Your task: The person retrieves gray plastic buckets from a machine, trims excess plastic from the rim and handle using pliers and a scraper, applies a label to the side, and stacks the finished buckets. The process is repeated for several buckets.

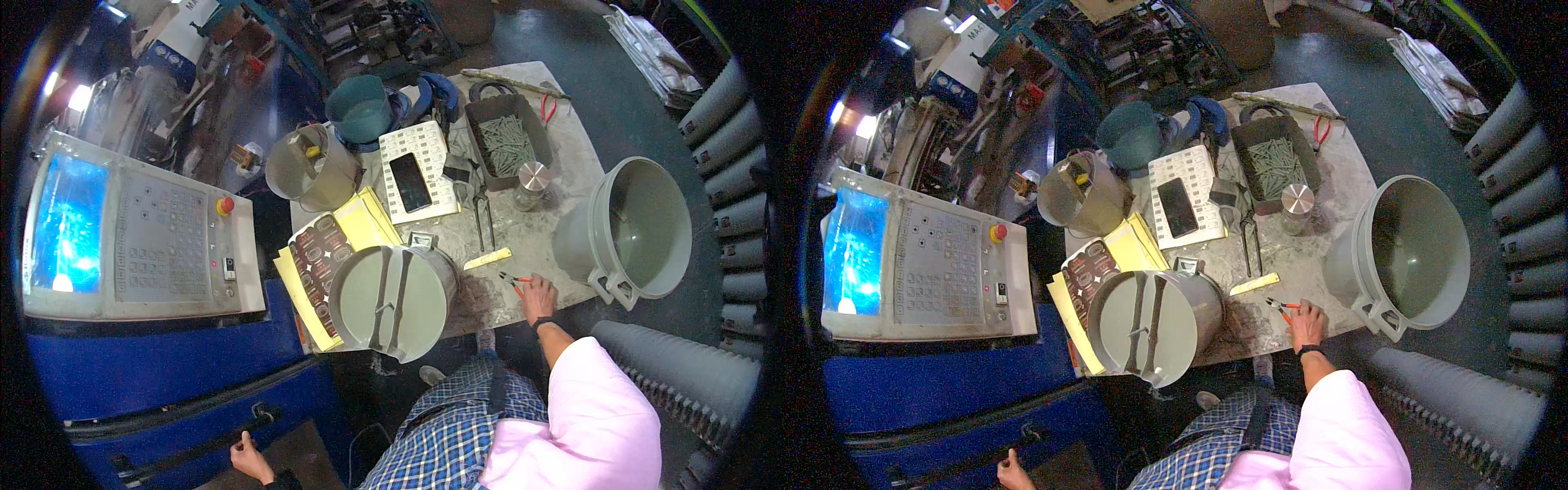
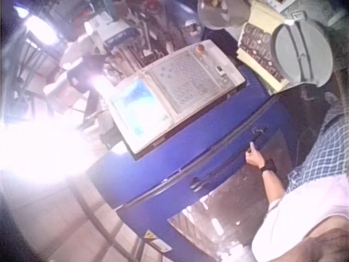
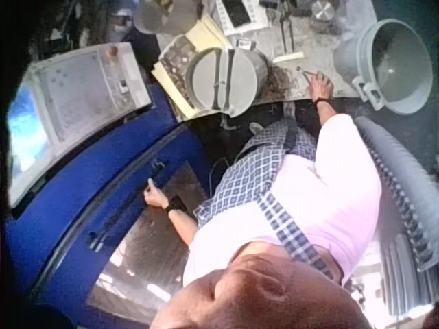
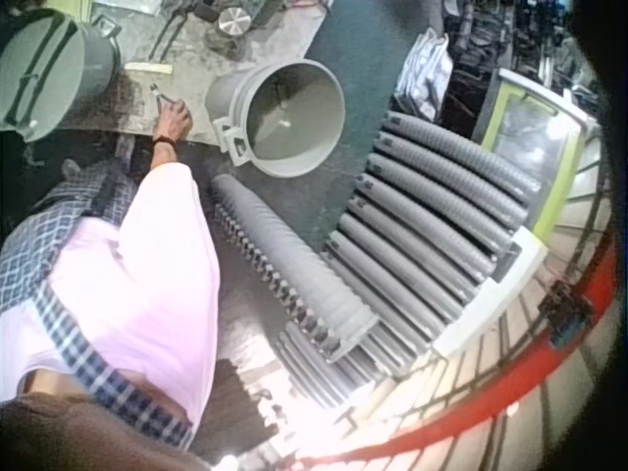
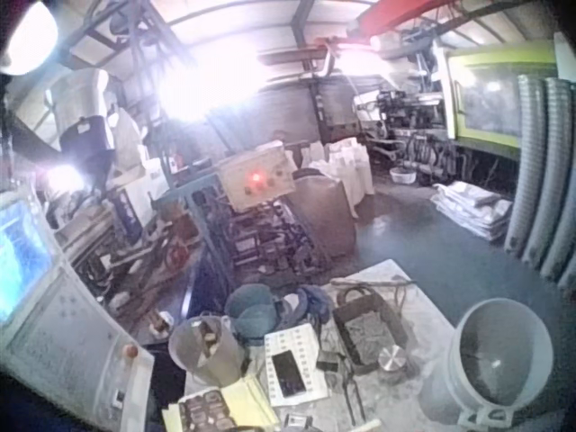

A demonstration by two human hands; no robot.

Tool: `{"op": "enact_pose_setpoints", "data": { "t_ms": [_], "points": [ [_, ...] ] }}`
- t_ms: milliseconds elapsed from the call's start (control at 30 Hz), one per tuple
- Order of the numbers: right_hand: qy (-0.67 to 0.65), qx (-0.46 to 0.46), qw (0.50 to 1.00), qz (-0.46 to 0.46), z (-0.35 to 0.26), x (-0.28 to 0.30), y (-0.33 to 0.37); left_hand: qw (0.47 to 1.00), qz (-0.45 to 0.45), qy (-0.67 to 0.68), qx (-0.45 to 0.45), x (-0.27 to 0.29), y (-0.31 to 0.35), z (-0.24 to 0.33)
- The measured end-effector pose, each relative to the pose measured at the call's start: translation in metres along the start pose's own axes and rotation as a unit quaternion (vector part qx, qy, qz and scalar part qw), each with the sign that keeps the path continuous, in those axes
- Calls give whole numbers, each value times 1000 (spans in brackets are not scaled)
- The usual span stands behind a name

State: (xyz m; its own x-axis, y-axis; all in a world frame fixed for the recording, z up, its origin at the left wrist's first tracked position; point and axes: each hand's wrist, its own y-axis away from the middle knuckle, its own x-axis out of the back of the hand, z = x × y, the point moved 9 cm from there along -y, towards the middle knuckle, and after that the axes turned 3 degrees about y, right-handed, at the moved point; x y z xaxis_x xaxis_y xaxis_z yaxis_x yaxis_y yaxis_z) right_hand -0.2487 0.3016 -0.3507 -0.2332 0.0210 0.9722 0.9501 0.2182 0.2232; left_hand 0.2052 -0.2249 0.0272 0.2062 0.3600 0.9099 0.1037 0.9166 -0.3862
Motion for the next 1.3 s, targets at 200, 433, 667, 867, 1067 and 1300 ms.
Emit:
{"op": "enact_pose_setpoints", "data": {
  "t_ms": [200, 433, 667, 867, 1067, 1300],
  "points": [
    [-7, 20, 994, -104, -8, 5, -24, 975, -56, 200, 76, -2, 35, 53],
    [-276, -60, 951, -125, -34, 17, -19, 752, -273, 326, -504, -51, 256, 354],
    [-391, 151, 907, 29, -71, 152, -33, 734, -219, 258, -589, -80, 258, 371],
    [-126, 326, 922, 165, -133, 265, 7, 704, -249, 237, -622, -96, 238, 338],
    [150, 399, 879, 214, -222, 267, 22, 684, -258, 291, -617, -105, 238, 332],
    [374, 430, 795, 205, -278, 238, 35, 655, -260, 335, -625, -97, 233, 329]
  ]
}}
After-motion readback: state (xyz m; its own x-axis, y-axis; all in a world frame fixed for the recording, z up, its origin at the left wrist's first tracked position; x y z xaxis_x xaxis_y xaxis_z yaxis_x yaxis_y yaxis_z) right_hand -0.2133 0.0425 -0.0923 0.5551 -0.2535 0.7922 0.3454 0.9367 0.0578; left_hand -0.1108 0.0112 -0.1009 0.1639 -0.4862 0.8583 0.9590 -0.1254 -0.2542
